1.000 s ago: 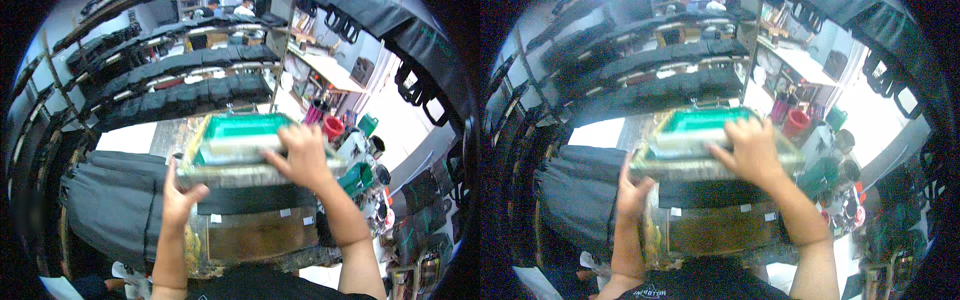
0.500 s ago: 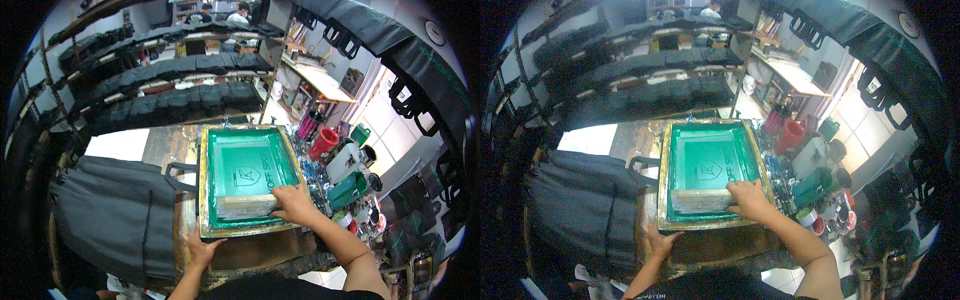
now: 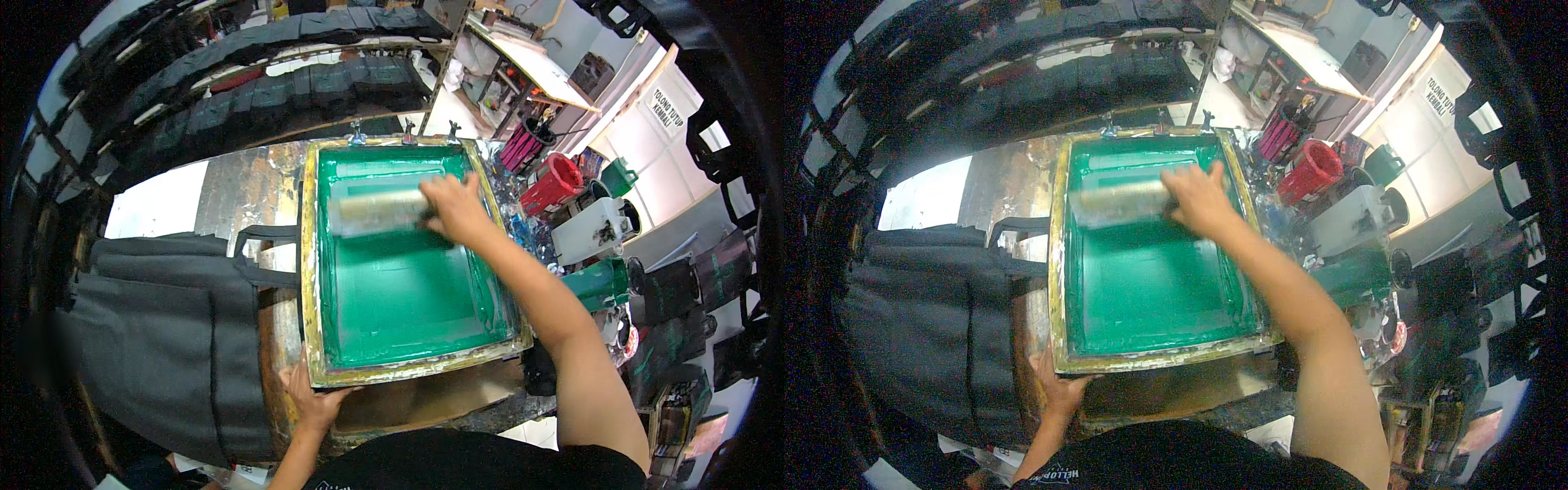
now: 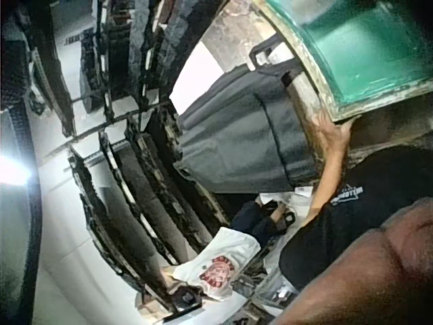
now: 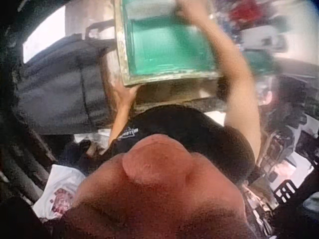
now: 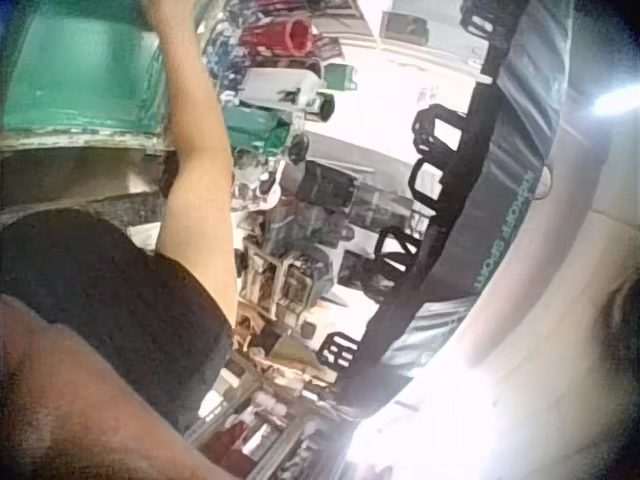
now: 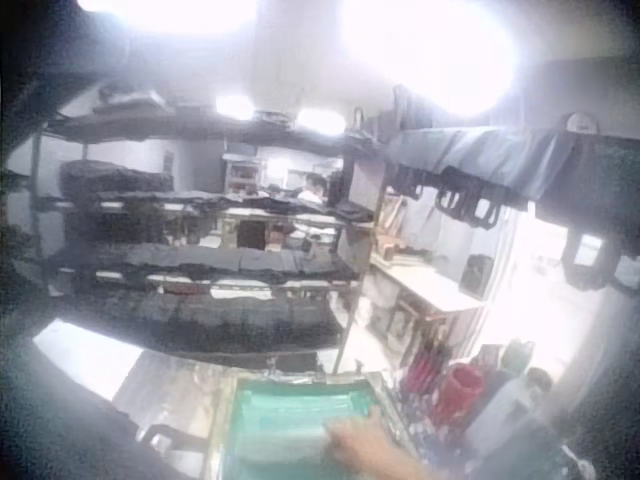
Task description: The person screen prints logos onto black bags by applying green ink through a mesh screen using a squeegee, then places the bags on a stack for another person to collect.
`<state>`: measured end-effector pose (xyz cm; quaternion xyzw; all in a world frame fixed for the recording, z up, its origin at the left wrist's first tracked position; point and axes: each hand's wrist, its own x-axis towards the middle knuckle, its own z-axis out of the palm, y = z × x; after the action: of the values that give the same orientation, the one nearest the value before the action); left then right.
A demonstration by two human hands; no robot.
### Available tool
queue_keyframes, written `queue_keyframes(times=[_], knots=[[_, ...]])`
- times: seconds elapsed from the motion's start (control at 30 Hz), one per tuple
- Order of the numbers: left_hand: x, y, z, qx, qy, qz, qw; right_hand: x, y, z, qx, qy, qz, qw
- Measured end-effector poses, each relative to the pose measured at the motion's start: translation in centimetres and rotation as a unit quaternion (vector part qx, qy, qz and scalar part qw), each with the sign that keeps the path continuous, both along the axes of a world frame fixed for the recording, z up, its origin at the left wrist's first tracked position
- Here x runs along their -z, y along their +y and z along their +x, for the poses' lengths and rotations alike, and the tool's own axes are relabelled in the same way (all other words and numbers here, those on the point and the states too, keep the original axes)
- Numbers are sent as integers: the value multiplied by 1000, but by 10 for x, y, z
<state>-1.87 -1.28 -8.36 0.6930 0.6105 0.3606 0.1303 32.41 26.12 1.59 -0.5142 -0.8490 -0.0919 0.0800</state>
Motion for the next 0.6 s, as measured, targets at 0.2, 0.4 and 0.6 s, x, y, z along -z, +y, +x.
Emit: queue_keyframes(times=[0.2,0.4,0.6], knots=[[3,-7,-3,-16,-17,-24,999,9,124,0,-10,7,9,1000],[-6,-8,3,-47,-41,-82,995,-1,153,-3,5,-5,-24,1000],[-4,-3,5,-64,-12,-14,998,-23,106,3,35,43,53,997]])
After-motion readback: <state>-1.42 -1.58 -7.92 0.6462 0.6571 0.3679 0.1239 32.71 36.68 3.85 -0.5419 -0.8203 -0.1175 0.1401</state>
